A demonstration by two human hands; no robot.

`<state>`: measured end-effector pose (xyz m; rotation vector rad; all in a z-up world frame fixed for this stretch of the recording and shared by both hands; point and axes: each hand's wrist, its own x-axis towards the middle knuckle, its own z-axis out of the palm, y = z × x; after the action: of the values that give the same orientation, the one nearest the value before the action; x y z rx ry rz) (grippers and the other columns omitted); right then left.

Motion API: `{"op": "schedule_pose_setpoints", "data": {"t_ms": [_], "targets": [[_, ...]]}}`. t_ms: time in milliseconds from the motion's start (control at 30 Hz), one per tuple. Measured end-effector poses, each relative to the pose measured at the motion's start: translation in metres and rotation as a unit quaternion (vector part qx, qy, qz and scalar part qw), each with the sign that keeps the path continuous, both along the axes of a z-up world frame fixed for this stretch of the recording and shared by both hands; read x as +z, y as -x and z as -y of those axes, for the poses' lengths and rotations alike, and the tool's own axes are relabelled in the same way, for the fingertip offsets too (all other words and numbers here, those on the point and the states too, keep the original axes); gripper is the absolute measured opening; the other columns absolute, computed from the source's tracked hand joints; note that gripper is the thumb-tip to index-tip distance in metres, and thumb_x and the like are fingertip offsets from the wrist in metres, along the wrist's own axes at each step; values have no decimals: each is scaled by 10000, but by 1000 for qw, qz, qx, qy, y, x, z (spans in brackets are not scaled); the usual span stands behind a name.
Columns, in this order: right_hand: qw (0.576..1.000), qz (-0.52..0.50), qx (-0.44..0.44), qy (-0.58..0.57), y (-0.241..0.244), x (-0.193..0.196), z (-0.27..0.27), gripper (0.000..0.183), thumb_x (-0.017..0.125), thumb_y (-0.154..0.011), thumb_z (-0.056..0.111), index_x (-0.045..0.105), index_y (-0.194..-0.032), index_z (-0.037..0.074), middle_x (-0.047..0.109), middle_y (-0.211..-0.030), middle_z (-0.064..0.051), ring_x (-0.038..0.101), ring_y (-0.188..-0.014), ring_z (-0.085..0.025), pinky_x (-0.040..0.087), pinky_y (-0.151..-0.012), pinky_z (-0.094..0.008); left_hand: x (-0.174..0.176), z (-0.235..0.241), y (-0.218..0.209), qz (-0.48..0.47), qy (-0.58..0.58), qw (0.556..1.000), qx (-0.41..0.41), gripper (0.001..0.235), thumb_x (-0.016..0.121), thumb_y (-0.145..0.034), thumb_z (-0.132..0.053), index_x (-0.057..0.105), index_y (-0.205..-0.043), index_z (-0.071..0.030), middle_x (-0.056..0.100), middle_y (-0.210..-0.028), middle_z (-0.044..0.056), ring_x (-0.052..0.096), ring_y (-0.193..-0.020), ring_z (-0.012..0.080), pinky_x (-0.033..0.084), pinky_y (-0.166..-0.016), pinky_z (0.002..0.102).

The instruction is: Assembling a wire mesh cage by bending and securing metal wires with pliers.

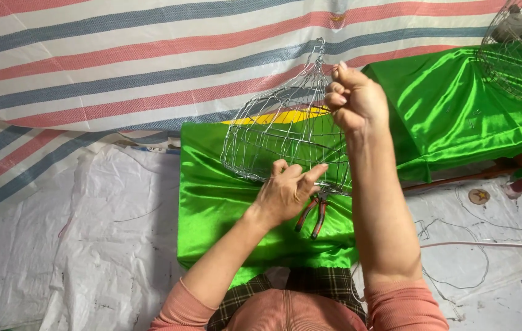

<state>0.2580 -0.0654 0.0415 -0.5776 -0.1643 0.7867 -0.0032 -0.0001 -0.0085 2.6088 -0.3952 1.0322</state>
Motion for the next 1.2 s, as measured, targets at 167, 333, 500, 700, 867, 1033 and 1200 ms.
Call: {"op": "schedule_pose_setpoints", "data": {"t_ms": [167, 333, 500, 700, 867, 1033, 1200], "targets": [[983, 149, 47, 96, 23, 51, 28, 144, 679, -1040, 127, 628, -935, 43, 583, -817, 4, 463, -606, -77, 329, -496, -214, -13, -3, -1, -8, -2, 999, 47, 332, 691, -1006, -207, 556, -1290, -101, 576, -752, 28, 556, -736, 229, 416, -852, 415], [931, 315, -1, 185, 100, 86, 78, 169, 663, -1026, 171, 628, -922, 42, 505, -714, 31, 392, -515, -57, 272, -430, -236, -1, -3, 5, -34, -63, 994, 79, 34, 621, -939, -118, 604, -948, -145, 619, -756, -18, 590, -800, 205, 435, -851, 387], [889, 332, -133, 285, 181, 56, 118, 300, 583, -1041, 206, 652, -869, -30, 527, -632, -21, 346, -465, -49, 232, -411, -245, 4, 0, 7, -23, -47, 997, 59, 69, 604, -929, -152, 656, -975, -145, 637, -777, -27, 587, -789, 186, 399, -738, 366], [925, 244, -78, 282, 221, -49, 162, 295, 591, -1012, 167, 681, -825, -42, 570, -631, -33, 413, -470, -65, 298, -411, -242, 0, 5, 10, -7, -59, 992, 111, 108, 659, -979, -226, 687, -1025, -132, 624, -746, -30, 576, -749, 170, 390, -704, 367], [930, 184, -5, 319, 252, -114, 157, 306, 582, -988, 227, 687, -839, -18, 649, -666, -60, 405, -432, -80, 298, -378, -249, -4, 14, 19, 9, -47, 993, 112, 131, 674, -950, -247, 684, -996, -125, 637, -775, -23, 586, -767, 178, 394, -710, 370], [943, 111, 39, 313, 254, -156, 146, 323, 571, -994, 278, 662, -840, 9, 662, -682, -59, 408, -417, -93, 289, -375, -250, -11, 20, 22, 12, -41, 991, 128, 115, 682, -963, -236, 688, -949, -123, 619, -741, -16, 582, -740, 179, 393, -687, 372], [948, 180, 23, 260, 234, -159, 140, 288, 587, -1011, 286, 657, -903, 28, 678, -752, -51, 436, -493, -72, 311, -434, -233, -16, 2, 16, -15, 45, 989, 137, 349, 776, -916, -265, 593, -1137, -66, 612, -730, 51, 584, -663, 246, 431, -652, 409]]}}
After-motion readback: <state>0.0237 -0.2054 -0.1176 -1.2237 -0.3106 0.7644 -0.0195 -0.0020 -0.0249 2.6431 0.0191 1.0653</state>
